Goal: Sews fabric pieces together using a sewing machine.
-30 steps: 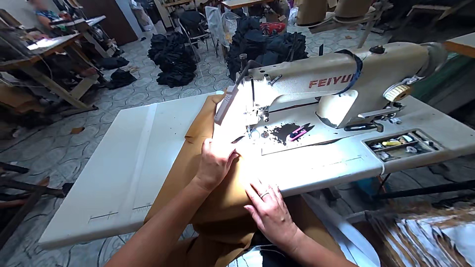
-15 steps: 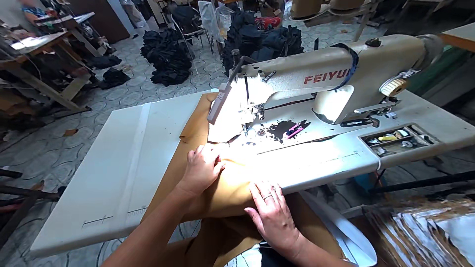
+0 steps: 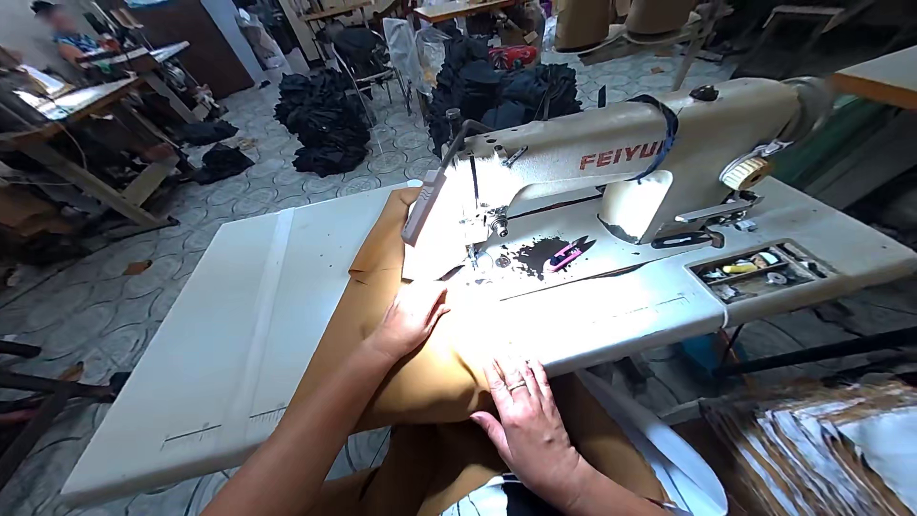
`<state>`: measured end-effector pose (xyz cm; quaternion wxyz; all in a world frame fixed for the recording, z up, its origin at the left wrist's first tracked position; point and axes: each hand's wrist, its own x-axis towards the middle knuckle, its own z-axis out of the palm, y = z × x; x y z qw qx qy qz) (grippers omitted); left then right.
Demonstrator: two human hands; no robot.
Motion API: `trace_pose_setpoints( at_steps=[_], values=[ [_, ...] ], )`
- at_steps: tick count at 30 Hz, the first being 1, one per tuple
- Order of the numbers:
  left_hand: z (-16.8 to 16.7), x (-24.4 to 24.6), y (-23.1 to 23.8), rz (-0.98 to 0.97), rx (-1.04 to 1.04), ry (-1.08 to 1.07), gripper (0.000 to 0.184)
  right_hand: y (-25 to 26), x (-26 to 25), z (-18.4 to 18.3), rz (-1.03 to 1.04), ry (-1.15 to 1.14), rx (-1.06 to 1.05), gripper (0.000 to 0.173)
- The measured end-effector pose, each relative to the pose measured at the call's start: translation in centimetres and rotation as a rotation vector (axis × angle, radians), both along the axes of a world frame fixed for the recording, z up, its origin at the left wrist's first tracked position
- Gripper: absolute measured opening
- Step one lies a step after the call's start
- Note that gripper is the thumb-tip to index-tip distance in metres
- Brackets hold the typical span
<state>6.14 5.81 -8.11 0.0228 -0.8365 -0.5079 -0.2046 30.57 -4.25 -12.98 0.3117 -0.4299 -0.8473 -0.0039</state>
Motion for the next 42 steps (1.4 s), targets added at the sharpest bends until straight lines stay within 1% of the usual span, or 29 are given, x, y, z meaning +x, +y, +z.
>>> trace_pose_setpoints(
  at_steps=[3,5,8,10,12,13,15,18,22,24,26,28,32,33,35,38,39,42],
  values=[
    [-0.8,0.4,-0.1,-0.002,0.075,-0.034,0.028,1.6,0.7,0.9,0.002,0.102,0.001,0.053],
    [-0.7,0.8,-0.8,-0.043,0.059,-0.041,0.028,3.7,1.1,2.3,0.034,0.146,0.012,0.045],
    [-1.1,1.6,-1.7,-0.092,0.080,-0.028,0.030,7.7,1.2,4.3,0.100,0.128,-0.014,0.036],
    [-1.3,2.0,-2.2,-0.122,0.160,-0.038,0.030,10.1,1.0,5.0,0.157,0.055,-0.168,0.041],
    [-1.3,2.1,-2.5,-0.150,0.231,-0.052,0.028,11.7,0.9,5.5,0.216,-0.047,-0.397,0.047],
    [-1.2,2.1,-2.6,-0.157,0.250,-0.055,0.027,12.3,0.8,5.6,0.242,-0.095,-0.468,0.047],
    [-1.2,1.9,-2.8,-0.166,0.258,-0.061,0.026,13.0,0.6,5.5,0.271,-0.099,-0.500,0.043],
    [-1.2,1.8,-3.0,-0.187,0.273,-0.044,0.025,13.0,0.6,5.8,0.249,-0.105,-0.523,0.038],
    [-1.2,1.6,-2.7,-0.242,0.271,-0.039,0.023,12.9,0.8,5.7,0.259,-0.066,-0.445,0.037],
    [-1.1,1.6,-2.6,-0.238,0.232,-0.069,0.024,12.9,0.8,5.9,0.280,-0.047,-0.444,0.031],
    [-0.9,1.5,-2.6,-0.190,0.117,-0.120,0.027,12.8,0.8,6.0,0.290,-0.022,-0.437,0.025],
    [-0.5,1.2,-2.7,-0.135,-0.009,-0.207,0.028,12.7,0.8,6.1,0.291,0.065,-0.432,0.019],
    [1.3,1.0,-2.6,-0.074,-0.227,-0.429,0.023,12.9,1.0,6.8,0.258,0.293,-0.520,0.017],
    [1.6,1.0,-2.5,-0.071,-0.264,-0.486,0.021,12.9,1.1,7.0,0.229,0.328,-0.553,0.019],
    [2.1,1.1,-2.5,-0.058,-0.301,-0.559,0.018,13.0,1.1,7.1,0.188,0.410,-0.550,0.024],
    [2.8,1.3,-2.4,-0.021,-0.307,-0.594,0.017,13.3,1.2,7.2,0.160,0.490,-0.567,0.027],
    [2.9,1.4,-2.4,-0.010,-0.306,-0.593,0.018,13.5,1.2,7.1,0.159,0.508,-0.562,0.026],
    [3.0,1.4,-2.2,-0.002,-0.305,-0.599,0.020,13.8,1.3,6.8,0.159,0.556,-0.530,0.017]
  ],
)
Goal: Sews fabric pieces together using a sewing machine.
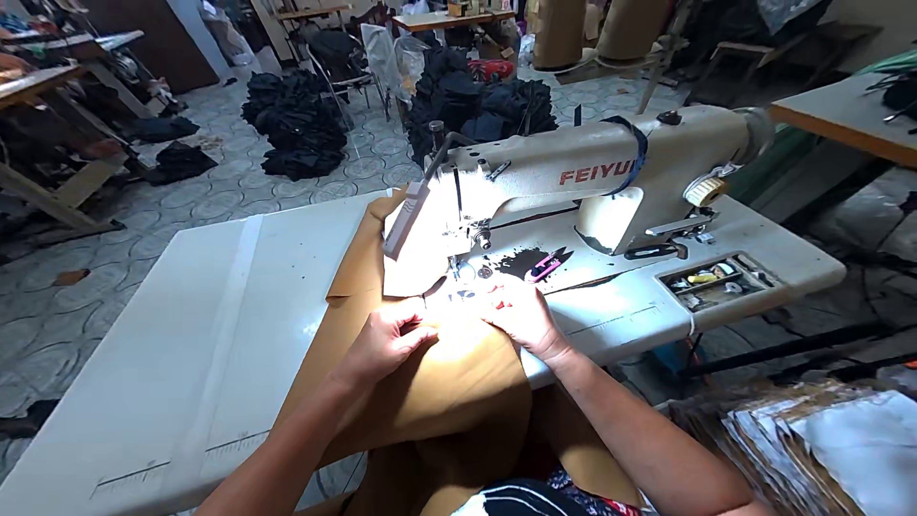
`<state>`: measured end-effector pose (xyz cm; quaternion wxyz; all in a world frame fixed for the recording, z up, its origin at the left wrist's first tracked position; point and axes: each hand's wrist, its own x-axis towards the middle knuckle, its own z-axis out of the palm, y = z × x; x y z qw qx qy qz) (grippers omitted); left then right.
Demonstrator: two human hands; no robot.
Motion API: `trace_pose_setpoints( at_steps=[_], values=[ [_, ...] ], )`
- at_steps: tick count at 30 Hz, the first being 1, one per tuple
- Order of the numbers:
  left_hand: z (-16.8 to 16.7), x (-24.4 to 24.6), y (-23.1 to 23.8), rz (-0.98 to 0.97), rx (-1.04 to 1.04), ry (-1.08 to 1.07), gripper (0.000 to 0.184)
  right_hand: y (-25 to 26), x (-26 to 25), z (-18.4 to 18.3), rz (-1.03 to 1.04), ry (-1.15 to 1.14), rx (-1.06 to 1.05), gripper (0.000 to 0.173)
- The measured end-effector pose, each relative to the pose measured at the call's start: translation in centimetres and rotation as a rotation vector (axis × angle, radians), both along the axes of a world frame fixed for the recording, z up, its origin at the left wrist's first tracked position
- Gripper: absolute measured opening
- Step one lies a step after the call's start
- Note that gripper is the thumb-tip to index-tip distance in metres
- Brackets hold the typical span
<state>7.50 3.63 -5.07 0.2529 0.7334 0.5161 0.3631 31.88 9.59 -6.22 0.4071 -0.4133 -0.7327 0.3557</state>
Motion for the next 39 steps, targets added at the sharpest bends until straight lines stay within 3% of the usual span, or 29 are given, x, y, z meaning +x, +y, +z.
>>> trace_pose_setpoints(
  at_steps=[8,13,18,24,27,29,32,36,39],
  values=[
    [-0.1,0.0,0.4,0.012,-0.021,-0.025,0.020,0.4,0.1,-0.4,-0.035,0.060,0.032,0.015],
    [-0.2,0.1,0.6,0.026,-0.037,-0.078,0.011,0.4,0.1,-0.7,-0.076,0.076,0.056,0.015],
    [0.2,0.2,0.4,0.043,-0.064,-0.052,0.025,0.2,0.2,-0.3,-0.083,0.088,0.044,0.014],
    [0.5,0.2,0.2,0.005,-0.037,-0.024,0.012,-0.3,0.2,0.1,-0.095,0.076,0.069,0.018],
    [0.5,0.3,-1.8,0.026,0.111,0.175,0.019,-2.2,0.6,0.2,-0.126,0.066,0.105,0.019],
    [-0.3,0.8,-5.0,0.049,0.289,0.332,0.022,-5.3,1.2,0.2,-0.143,0.062,0.074,0.032],
    [-3.9,2.1,-10.6,0.051,0.494,0.394,0.020,-11.0,2.4,-2.1,-0.089,0.164,-0.085,0.034],
    [-10.7,2.6,-15.3,-0.041,0.386,0.351,0.019,-15.1,3.1,-7.4,-0.060,0.219,-0.363,0.032],
    [-7.2,2.8,-13.6,-0.052,0.282,0.306,0.015,-13.4,3.4,-5.6,-0.080,0.198,-0.280,0.032]
  ],
)
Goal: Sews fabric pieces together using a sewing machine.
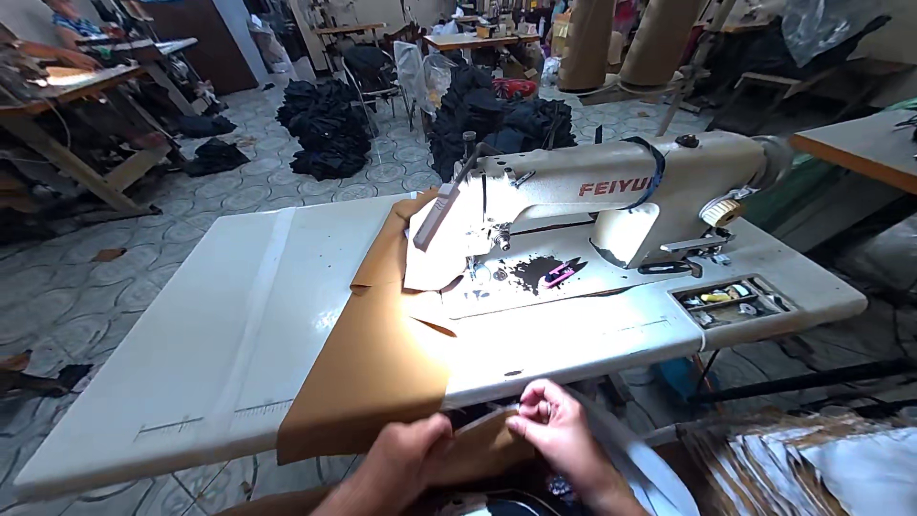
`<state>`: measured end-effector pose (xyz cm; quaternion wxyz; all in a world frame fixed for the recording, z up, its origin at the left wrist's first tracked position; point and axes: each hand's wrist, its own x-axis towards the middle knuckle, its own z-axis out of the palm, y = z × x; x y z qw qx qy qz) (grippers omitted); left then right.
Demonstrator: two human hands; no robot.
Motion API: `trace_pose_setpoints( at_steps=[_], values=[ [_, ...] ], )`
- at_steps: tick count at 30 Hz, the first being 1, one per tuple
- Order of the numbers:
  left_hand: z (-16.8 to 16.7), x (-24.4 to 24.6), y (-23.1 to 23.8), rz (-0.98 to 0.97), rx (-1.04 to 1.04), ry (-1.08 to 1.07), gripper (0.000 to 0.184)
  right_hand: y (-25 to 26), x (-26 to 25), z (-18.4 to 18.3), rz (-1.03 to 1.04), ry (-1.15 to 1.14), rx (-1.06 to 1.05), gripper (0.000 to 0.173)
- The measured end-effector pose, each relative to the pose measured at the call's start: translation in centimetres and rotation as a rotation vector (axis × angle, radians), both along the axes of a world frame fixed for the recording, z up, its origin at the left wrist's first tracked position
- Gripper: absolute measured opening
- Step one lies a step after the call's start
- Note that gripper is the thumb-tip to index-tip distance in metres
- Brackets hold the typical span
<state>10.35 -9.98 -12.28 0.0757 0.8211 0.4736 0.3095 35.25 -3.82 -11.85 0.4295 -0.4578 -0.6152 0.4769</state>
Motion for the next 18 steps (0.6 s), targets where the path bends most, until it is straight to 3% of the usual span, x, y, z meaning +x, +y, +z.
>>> trace_pose_setpoints(
  at_steps=[4,6,10,14,16,18],
  values=[
    [9.0,-0.2,7.0,-0.054,-0.232,0.018,0.021,5.8,-0.3,5.7,-0.109,-0.139,0.218,0.034],
    [11.0,-1.0,11.6,-0.054,-0.399,0.020,0.023,9.7,-0.8,6.5,-0.121,-0.196,0.284,0.033],
    [9.8,-2.9,19.2,0.037,-0.659,0.082,0.026,14.9,-3.3,6.3,-0.093,-0.334,0.156,0.035],
    [8.7,-2.9,21.5,0.089,-0.718,0.258,0.027,16.6,-4.9,5.9,-0.076,-0.485,0.078,0.030],
    [9.8,-1.8,20.7,0.116,-0.664,0.357,0.025,16.9,-4.9,5.7,-0.061,-0.529,0.137,0.028],
    [9.8,-1.0,19.9,0.074,-0.462,0.384,0.014,17.0,-4.7,5.5,-0.042,-0.545,0.166,0.029]
  ],
)
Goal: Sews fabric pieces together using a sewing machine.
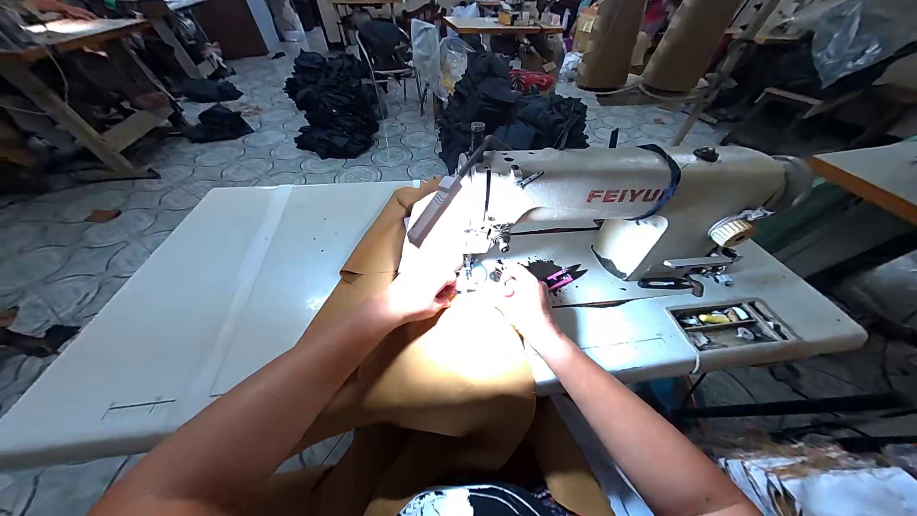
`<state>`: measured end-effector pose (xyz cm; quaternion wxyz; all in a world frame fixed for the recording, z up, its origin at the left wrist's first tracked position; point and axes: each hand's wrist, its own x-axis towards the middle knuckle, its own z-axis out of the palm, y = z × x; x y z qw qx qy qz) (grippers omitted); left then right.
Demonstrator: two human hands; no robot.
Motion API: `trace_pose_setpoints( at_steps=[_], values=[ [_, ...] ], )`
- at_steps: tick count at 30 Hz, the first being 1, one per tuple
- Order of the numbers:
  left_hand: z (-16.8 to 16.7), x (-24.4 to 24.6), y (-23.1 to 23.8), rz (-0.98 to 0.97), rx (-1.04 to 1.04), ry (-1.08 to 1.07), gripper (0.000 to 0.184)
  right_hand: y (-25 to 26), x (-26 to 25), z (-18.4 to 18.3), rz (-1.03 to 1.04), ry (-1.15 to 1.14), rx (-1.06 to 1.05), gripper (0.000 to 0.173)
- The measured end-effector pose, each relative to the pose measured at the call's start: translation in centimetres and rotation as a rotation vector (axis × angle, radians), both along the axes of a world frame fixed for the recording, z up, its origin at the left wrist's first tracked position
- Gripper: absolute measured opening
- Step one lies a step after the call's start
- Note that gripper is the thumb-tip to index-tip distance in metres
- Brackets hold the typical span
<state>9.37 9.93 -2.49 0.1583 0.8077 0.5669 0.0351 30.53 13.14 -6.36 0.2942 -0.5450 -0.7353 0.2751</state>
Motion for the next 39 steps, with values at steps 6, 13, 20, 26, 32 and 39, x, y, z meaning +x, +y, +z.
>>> trace_pose_setpoints(
  at_steps=[6,13,20,26,32,39],
  values=[
    [-3.3,3.4,-3.3,-0.048,0.368,0.027,0.029,-0.7,-0.3,0.2,0.051,-0.019,0.048,0.022],
    [-5.7,6.4,-6.6,0.240,0.234,-0.106,0.056,-0.7,0.2,0.4,0.231,-0.119,0.057,0.040],
    [-6.4,4.0,-6.0,0.139,0.219,-0.133,0.057,0.0,0.6,-0.2,0.415,-0.242,0.147,0.025],
    [-6.9,2.3,-5.6,0.043,0.265,-0.149,0.058,-0.4,-0.2,0.3,0.373,-0.366,0.085,0.034],
    [-6.6,1.3,-5.3,0.011,0.242,-0.138,0.059,-1.1,-1.0,0.4,0.327,-0.464,0.086,0.037],
    [-6.2,0.3,-3.4,-0.008,0.189,-0.126,0.060,-0.3,-2.1,1.3,0.287,-0.511,0.017,0.036]
  ],
)
